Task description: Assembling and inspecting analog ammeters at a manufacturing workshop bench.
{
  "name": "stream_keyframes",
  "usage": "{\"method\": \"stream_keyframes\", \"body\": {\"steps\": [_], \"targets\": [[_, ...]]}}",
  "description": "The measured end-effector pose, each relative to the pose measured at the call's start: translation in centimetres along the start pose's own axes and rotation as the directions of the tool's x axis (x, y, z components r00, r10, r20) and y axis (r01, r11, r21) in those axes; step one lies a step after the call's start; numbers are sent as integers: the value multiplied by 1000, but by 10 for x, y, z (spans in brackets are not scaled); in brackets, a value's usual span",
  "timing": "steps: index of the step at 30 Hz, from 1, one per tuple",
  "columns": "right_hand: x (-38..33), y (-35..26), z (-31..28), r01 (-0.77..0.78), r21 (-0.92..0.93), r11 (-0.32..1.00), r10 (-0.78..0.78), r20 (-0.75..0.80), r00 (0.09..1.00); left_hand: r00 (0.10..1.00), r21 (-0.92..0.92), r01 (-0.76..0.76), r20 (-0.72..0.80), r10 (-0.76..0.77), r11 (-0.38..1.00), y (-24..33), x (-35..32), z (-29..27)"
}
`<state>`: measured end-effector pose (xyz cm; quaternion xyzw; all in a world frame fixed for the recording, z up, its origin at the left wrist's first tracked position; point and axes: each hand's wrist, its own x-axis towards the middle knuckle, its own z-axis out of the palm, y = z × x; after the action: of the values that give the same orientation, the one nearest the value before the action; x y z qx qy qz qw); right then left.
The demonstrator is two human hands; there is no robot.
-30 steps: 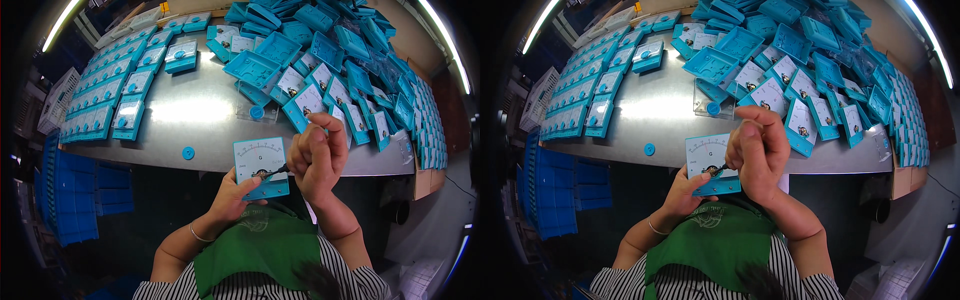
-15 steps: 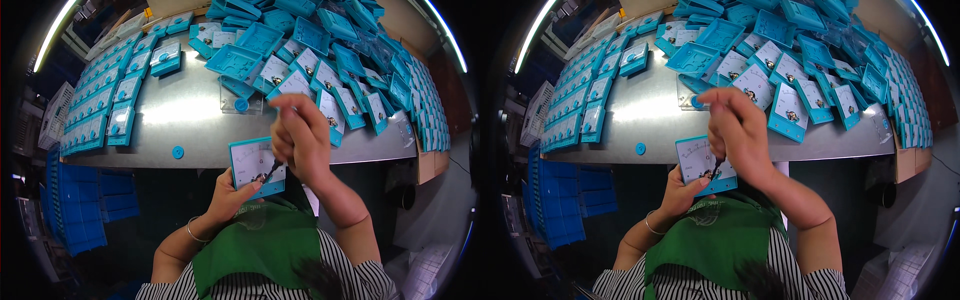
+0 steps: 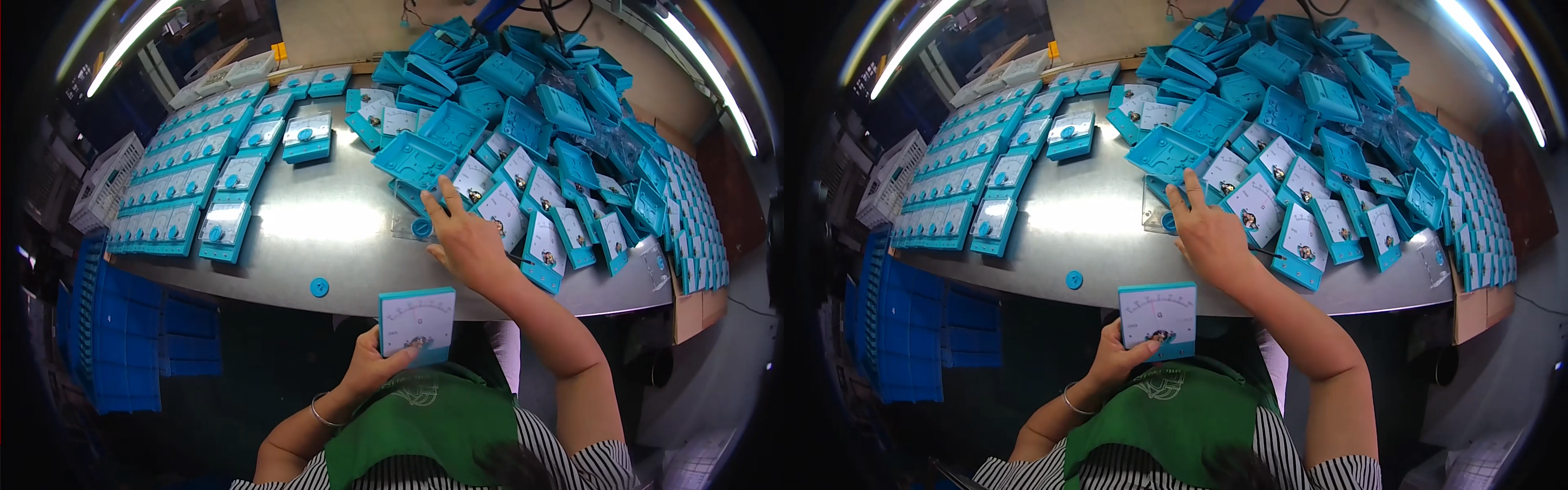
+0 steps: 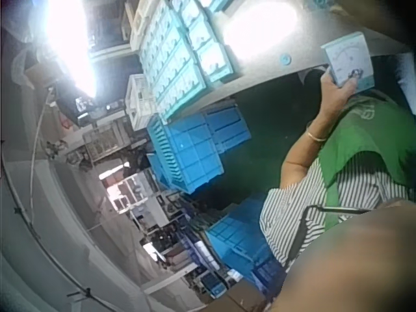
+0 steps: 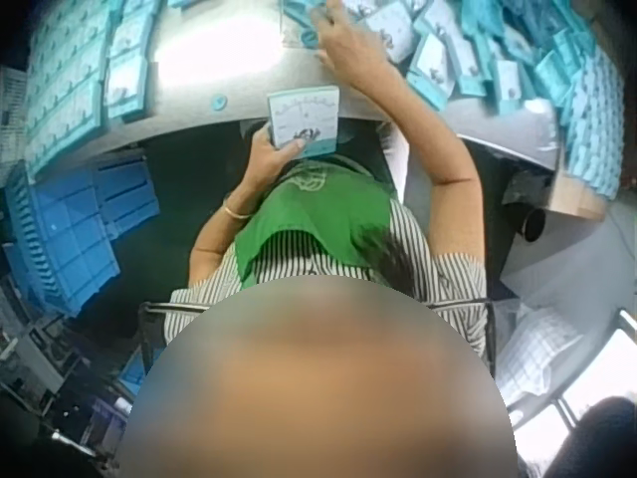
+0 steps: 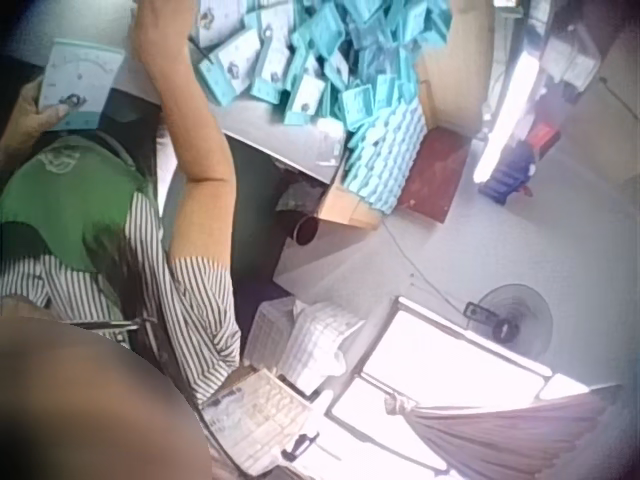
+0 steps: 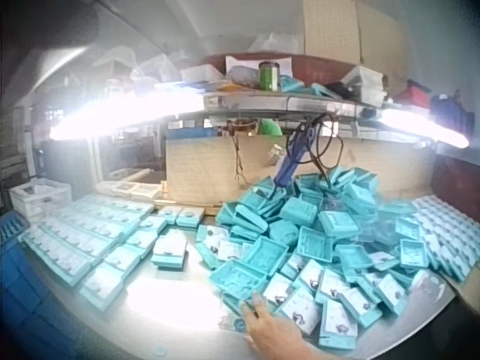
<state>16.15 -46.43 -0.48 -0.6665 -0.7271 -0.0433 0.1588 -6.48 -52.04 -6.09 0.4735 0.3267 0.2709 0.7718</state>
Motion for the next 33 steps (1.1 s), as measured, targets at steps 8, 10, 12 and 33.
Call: {"method": "stream_keyframes", "body": {"steps": [8,10,12,33], "targets": [[5,-3,12,28,-25,999,-27,48,999,1000,-37,4,-13,-4,999,-4,-4,-16],[-16,-4,-3,93,115,989,-110,147,983,994,-106,-110,-16,109,988,-6,-10,-32],[-39,7,-2,115,252,961,-176,235,956,980,-295,-194,-108,169,936,9,-10,-32],[-73,16,15,18,482,876,-133,206,969,911,-254,-324,-343,229,911,25,15,-25]]}}
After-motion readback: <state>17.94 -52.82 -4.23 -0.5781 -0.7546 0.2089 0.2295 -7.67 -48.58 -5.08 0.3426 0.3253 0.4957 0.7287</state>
